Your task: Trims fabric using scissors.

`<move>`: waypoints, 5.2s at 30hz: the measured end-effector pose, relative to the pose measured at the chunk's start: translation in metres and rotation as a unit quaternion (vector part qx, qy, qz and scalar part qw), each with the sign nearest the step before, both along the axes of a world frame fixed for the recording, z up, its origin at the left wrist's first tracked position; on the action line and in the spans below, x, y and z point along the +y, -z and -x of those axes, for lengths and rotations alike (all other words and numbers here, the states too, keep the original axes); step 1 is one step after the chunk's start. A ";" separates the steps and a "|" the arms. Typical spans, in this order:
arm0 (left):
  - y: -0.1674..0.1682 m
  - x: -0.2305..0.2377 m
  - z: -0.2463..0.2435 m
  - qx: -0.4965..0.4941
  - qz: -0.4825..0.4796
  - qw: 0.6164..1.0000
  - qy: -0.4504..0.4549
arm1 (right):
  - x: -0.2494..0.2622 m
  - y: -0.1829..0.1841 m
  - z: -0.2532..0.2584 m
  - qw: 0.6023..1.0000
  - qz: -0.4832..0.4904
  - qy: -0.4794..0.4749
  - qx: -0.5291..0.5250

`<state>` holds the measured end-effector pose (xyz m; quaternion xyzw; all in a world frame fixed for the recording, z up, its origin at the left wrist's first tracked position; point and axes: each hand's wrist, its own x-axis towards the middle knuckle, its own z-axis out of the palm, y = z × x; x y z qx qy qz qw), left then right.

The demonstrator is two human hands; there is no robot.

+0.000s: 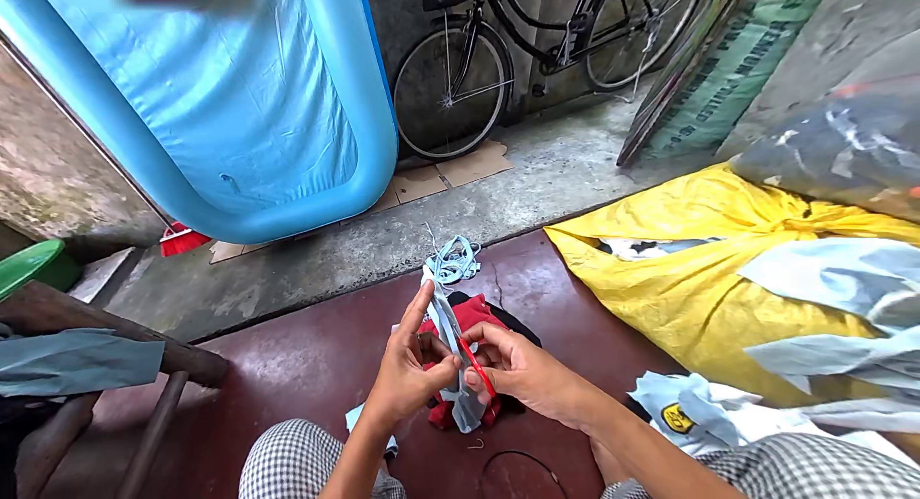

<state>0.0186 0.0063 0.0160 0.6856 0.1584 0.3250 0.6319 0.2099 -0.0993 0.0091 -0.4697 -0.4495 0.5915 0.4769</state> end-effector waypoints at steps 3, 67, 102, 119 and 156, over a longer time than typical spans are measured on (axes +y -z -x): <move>0.001 0.001 0.000 -0.010 0.018 1.000 -0.011 | 0.000 -0.001 0.001 1.000 0.008 0.006 -0.008; 0.002 0.007 -0.001 -0.015 0.023 0.995 -0.096 | -0.003 0.004 0.003 0.997 0.020 -0.047 -0.056; 0.002 -0.003 -0.002 -0.038 0.046 0.998 -0.033 | -0.002 0.005 0.011 0.997 -0.018 -0.030 0.067; 0.011 -0.009 -0.007 -0.028 0.020 0.999 -0.007 | 0.001 0.001 0.002 1.000 -0.006 -0.013 -0.001; 0.014 -0.012 -0.009 0.079 0.098 0.986 0.108 | 0.002 0.008 -0.004 0.997 -0.014 0.030 -0.066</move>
